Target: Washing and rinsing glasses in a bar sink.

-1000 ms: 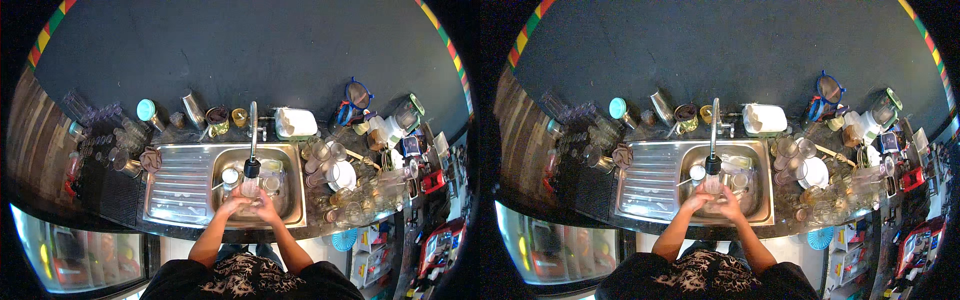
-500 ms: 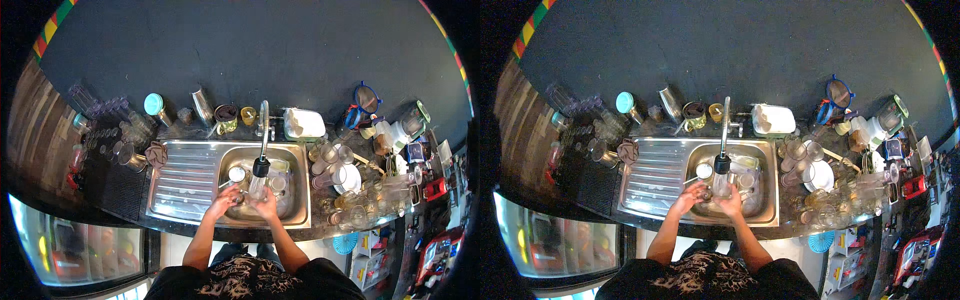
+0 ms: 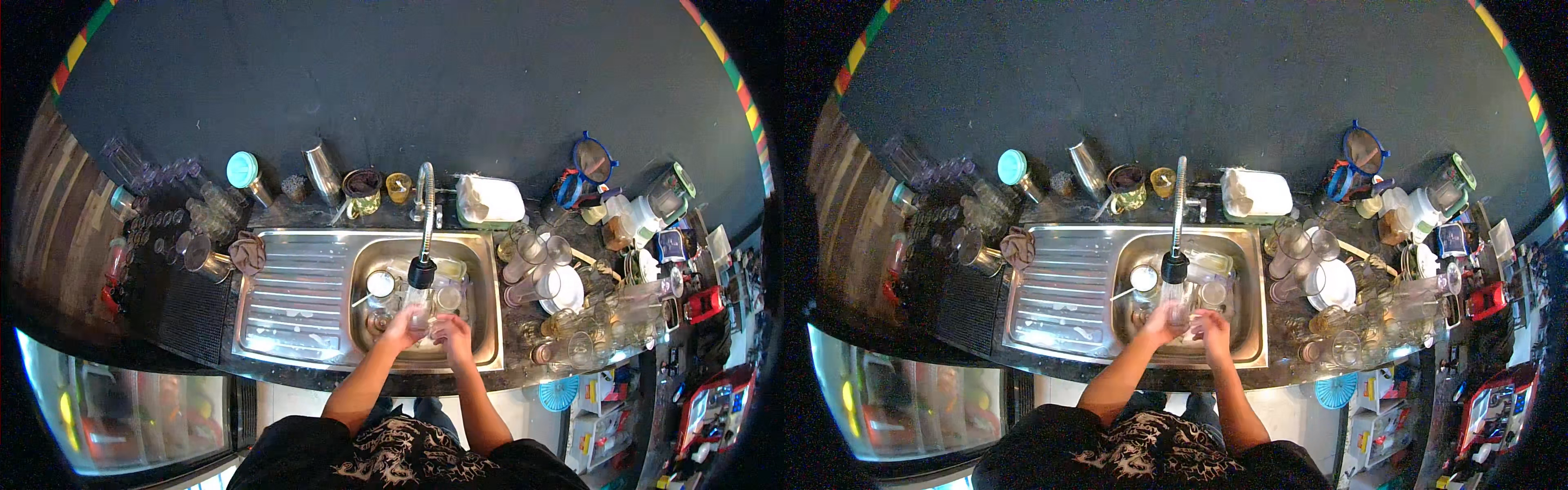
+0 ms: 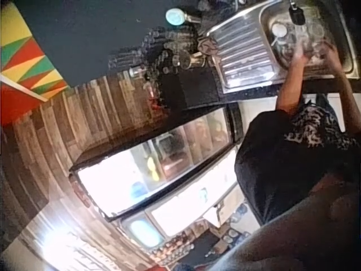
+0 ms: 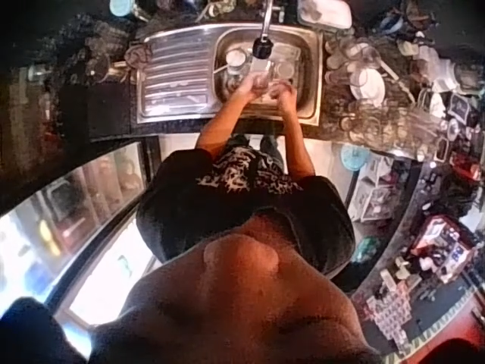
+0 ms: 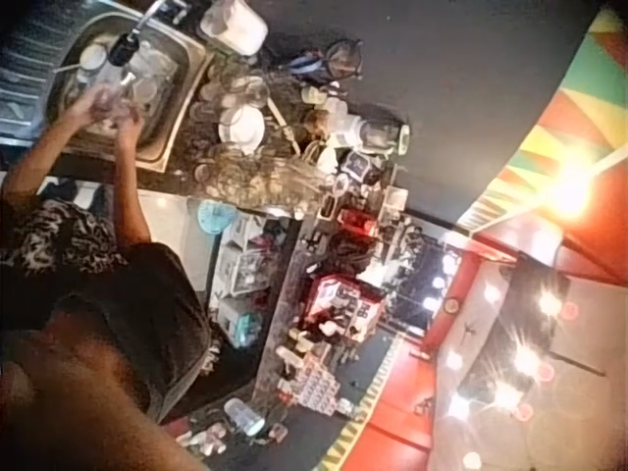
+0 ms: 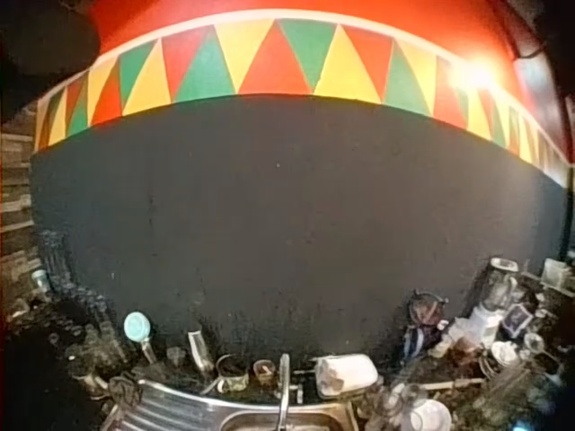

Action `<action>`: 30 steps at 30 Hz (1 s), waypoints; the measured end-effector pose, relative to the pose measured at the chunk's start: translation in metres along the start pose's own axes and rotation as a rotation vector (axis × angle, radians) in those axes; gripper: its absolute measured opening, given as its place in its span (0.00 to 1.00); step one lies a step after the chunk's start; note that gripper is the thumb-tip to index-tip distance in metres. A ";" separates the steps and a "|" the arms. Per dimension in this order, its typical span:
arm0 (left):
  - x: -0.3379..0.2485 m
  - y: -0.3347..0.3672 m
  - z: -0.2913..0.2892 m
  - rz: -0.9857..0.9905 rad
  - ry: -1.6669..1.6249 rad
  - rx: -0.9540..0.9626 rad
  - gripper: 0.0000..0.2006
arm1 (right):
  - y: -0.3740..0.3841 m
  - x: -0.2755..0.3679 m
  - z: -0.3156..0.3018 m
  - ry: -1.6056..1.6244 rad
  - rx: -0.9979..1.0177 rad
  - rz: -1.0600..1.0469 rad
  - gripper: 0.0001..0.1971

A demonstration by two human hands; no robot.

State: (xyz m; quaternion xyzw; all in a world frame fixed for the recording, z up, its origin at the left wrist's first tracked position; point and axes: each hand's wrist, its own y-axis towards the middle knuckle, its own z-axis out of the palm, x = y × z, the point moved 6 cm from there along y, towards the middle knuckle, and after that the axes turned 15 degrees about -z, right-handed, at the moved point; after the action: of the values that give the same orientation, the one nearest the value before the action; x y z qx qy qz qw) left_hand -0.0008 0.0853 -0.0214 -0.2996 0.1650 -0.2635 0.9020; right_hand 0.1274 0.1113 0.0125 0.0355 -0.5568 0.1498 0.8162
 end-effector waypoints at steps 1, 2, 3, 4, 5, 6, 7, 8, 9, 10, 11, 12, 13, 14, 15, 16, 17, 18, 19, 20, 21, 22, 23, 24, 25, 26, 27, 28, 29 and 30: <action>0.001 -0.004 -0.004 -0.011 -0.051 0.031 0.09 | 0.001 -0.005 -0.005 0.102 -0.046 0.070 0.12; 0.003 -0.009 -0.013 -0.048 -0.114 -0.021 0.10 | 0.001 -0.012 -0.008 0.207 -0.123 0.165 0.11; 0.004 -0.015 -0.018 -0.049 -0.235 -0.016 0.12 | 0.004 -0.019 -0.003 0.175 -0.067 0.220 0.21; 0.002 -0.024 -0.028 -0.028 -0.231 -0.093 0.12 | 0.007 -0.027 0.006 0.213 -0.006 0.289 0.21; -0.002 -0.035 -0.039 -0.022 -0.225 -0.168 0.12 | 0.010 -0.038 0.017 0.230 0.016 0.395 0.22; -0.006 -0.045 -0.050 -0.014 -0.218 -0.244 0.12 | 0.012 -0.050 0.026 0.221 0.004 0.508 0.23; -0.015 -0.052 -0.055 0.044 -0.144 -0.242 0.12 | 0.017 -0.058 0.042 0.321 0.019 0.517 0.22; -0.023 -0.058 -0.060 0.103 -0.071 -0.238 0.12 | 0.021 -0.066 0.056 0.394 -0.002 0.535 0.21; -0.030 -0.062 -0.067 0.168 -0.013 -0.308 0.13 | 0.026 -0.072 0.067 0.464 -0.025 0.551 0.21; -0.034 -0.060 -0.066 0.199 0.012 -0.208 0.12 | 0.033 -0.074 0.077 0.542 -0.005 0.517 0.19; -0.036 -0.059 -0.068 0.236 0.020 -0.184 0.11 | 0.039 -0.074 0.084 0.616 0.011 0.484 0.18; -0.037 -0.056 -0.068 0.268 0.036 -0.132 0.11 | 0.044 -0.071 0.093 0.725 0.066 0.464 0.17; -0.033 -0.054 -0.073 0.189 0.098 -0.175 0.10 | 0.051 -0.068 0.094 0.757 0.051 0.407 0.16; -0.030 -0.050 -0.071 0.197 0.108 -0.141 0.10 | 0.054 -0.066 0.089 0.658 0.017 0.377 0.15; -0.026 -0.046 -0.071 0.191 0.104 -0.161 0.11 | 0.058 -0.059 0.085 0.597 0.038 0.323 0.15; -0.022 -0.043 -0.069 0.195 0.101 -0.176 0.12 | 0.062 -0.052 0.079 0.507 0.040 0.271 0.14; -0.022 -0.040 -0.063 0.208 0.160 -0.167 0.15 | 0.062 -0.048 0.063 0.323 -0.130 0.239 0.12; -0.019 -0.038 -0.056 0.230 0.230 -0.152 0.16 | 0.060 -0.043 0.051 0.286 -0.241 0.241 0.13; -0.017 -0.036 -0.048 0.273 0.307 -0.176 0.17 | 0.059 -0.035 0.039 0.266 -0.318 0.219 0.15; -0.016 -0.035 -0.036 0.345 0.398 -0.154 0.18 | 0.059 -0.027 0.027 0.273 -0.367 0.197 0.17; -0.013 -0.035 -0.021 0.371 0.298 0.043 0.23 | 0.060 -0.020 0.012 0.126 -0.408 0.193 0.18; -0.009 -0.031 -0.015 0.302 0.301 0.033 0.25 | 0.062 -0.018 0.003 0.103 -0.392 0.226 0.20; -0.006 -0.028 -0.005 0.271 0.314 0.092 0.26 | 0.061 -0.017 -0.007 0.099 -0.369 0.258 0.20; -0.005 -0.027 0.003 0.253 0.336 0.126 0.28 | 0.062 -0.020 -0.017 0.107 -0.385 0.308 0.20; -0.004 -0.027 0.006 0.248 0.325 0.098 0.29 | 0.062 -0.024 -0.023 0.118 -0.376 0.318 0.19; -0.006 -0.028 0.010 0.249 0.324 0.101 0.29 | 0.064 -0.029 -0.029 0.054 -0.343 0.338 0.17; -0.008 -0.031 0.013 0.278 0.339 0.110 0.28 | 0.064 -0.034 -0.035 -0.041 -0.349 0.359 0.16; -0.011 -0.034 0.016 0.322 0.360 0.124 0.27 | 0.065 -0.040 -0.039 -0.133 -0.342 0.391 0.15; -0.010 -0.035 0.021 0.258 0.257 0.244 0.25 | 0.071 -0.038 -0.039 -0.215 -0.301 0.317 0.10; -0.010 -0.035 0.019 0.223 0.251 0.215 0.25 | 0.082 -0.032 -0.036 -0.241 -0.273 0.176 0.09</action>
State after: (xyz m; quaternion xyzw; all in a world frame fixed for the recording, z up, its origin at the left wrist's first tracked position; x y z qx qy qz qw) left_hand -0.0132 0.0756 0.0168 -0.1464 0.2791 -0.2134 0.9247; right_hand 0.1256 0.1914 -0.0396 -0.1069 -0.6667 0.1383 0.7246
